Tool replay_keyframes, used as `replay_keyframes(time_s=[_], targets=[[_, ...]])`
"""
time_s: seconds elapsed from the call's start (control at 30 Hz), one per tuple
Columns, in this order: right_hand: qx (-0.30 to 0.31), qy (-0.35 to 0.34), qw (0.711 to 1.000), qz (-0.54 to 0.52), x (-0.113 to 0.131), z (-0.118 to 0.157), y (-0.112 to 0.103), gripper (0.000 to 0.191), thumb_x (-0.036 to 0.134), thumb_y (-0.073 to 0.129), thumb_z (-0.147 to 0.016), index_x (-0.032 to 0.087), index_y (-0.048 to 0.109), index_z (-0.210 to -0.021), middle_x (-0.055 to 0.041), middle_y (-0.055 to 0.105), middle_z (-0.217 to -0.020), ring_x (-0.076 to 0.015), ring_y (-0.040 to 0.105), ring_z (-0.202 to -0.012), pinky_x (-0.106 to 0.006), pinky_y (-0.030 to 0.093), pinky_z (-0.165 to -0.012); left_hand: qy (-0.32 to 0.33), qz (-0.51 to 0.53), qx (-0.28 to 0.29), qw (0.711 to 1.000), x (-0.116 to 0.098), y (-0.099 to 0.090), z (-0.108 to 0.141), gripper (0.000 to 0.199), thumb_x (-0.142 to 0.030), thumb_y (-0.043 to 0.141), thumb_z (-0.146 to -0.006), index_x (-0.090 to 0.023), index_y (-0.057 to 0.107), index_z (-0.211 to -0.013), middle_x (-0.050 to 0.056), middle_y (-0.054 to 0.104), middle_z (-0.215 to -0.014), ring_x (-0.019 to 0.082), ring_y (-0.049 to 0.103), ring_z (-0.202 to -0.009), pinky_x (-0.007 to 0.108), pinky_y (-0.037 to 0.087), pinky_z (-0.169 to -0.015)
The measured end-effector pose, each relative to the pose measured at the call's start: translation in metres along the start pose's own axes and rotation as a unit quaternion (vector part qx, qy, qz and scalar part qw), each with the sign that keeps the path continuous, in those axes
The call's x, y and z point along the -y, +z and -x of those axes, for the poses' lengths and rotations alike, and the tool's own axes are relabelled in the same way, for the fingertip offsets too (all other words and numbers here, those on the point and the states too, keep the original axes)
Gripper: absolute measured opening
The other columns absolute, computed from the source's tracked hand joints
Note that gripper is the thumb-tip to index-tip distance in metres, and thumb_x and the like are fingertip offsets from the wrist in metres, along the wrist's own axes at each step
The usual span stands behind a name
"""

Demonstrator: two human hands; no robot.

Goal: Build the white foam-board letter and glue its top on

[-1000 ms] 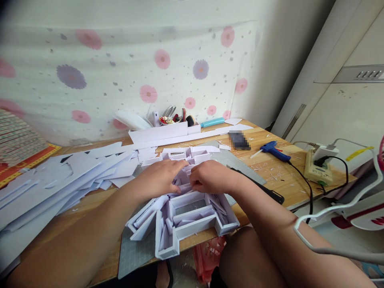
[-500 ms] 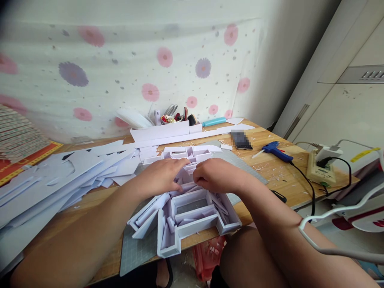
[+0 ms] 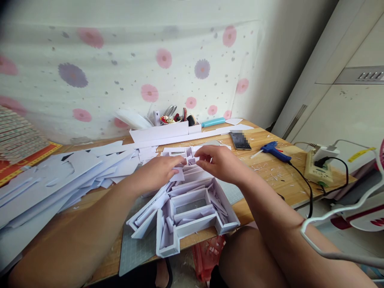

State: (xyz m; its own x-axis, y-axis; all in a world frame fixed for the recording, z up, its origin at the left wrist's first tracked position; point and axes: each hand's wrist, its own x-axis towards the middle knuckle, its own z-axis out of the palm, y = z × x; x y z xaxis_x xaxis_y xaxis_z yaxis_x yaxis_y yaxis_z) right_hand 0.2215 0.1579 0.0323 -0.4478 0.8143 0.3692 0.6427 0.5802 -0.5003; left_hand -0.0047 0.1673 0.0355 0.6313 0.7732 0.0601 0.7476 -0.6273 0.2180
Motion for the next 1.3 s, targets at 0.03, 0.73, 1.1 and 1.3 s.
replay_keyframes(time_s=[0.03, 0.73, 1.1, 1.3], targets=[[-0.021, 0.006, 1.0, -0.019, 0.0, 0.0, 0.003, 0.024, 0.033, 0.058, -0.084, 0.016, 0.067, -0.098, -0.0058, 0.068, -0.084, -0.0153, 0.06, -0.071, -0.026, 0.045, -0.065, 0.003, 0.013, -0.017, 1.0, -0.001, -0.003, 0.001, 0.031, -0.02, 0.048, -0.086, -0.027, 0.059, -0.114, 0.004, 0.069, -0.113, 0.024, 0.062, -0.103, 0.035, 0.044, -0.085], [0.067, -0.138, 0.971, -0.185, 0.018, -0.002, 0.011, 0.022, 0.03, 0.053, -0.091, 0.014, 0.061, -0.078, 0.0007, 0.056, -0.065, -0.0091, 0.047, -0.059, -0.02, 0.037, -0.056, 0.138, 0.181, 0.099, 0.969, 0.004, -0.04, 0.012, 0.029, -0.032, 0.051, -0.089, -0.016, 0.056, -0.065, -0.003, 0.056, -0.06, 0.01, 0.053, -0.06, 0.021, 0.035, -0.059], [0.17, -0.181, 0.967, -0.052, 0.019, -0.005, 0.024, 0.019, 0.027, 0.053, -0.091, 0.016, 0.068, -0.086, -0.0058, 0.066, -0.082, -0.014, 0.056, -0.073, -0.025, 0.042, -0.069, 0.03, 0.113, 0.116, 0.986, 0.008, -0.065, 0.031, 0.026, -0.03, 0.049, -0.085, -0.018, 0.052, -0.062, -0.005, 0.056, -0.056, 0.01, 0.055, -0.055, 0.022, 0.033, -0.055], [0.123, -0.109, 0.979, -0.122, 0.024, -0.004, 0.022, 0.016, 0.025, 0.056, -0.087, 0.015, 0.064, -0.095, -0.0026, 0.062, -0.078, -0.0133, 0.053, -0.071, -0.025, 0.042, -0.068, 0.031, 0.052, 0.061, 0.996, -0.003, -0.056, 0.026, 0.028, -0.032, 0.046, -0.087, -0.019, 0.049, -0.063, -0.005, 0.057, -0.057, 0.011, 0.052, -0.055, 0.024, 0.029, -0.055]])
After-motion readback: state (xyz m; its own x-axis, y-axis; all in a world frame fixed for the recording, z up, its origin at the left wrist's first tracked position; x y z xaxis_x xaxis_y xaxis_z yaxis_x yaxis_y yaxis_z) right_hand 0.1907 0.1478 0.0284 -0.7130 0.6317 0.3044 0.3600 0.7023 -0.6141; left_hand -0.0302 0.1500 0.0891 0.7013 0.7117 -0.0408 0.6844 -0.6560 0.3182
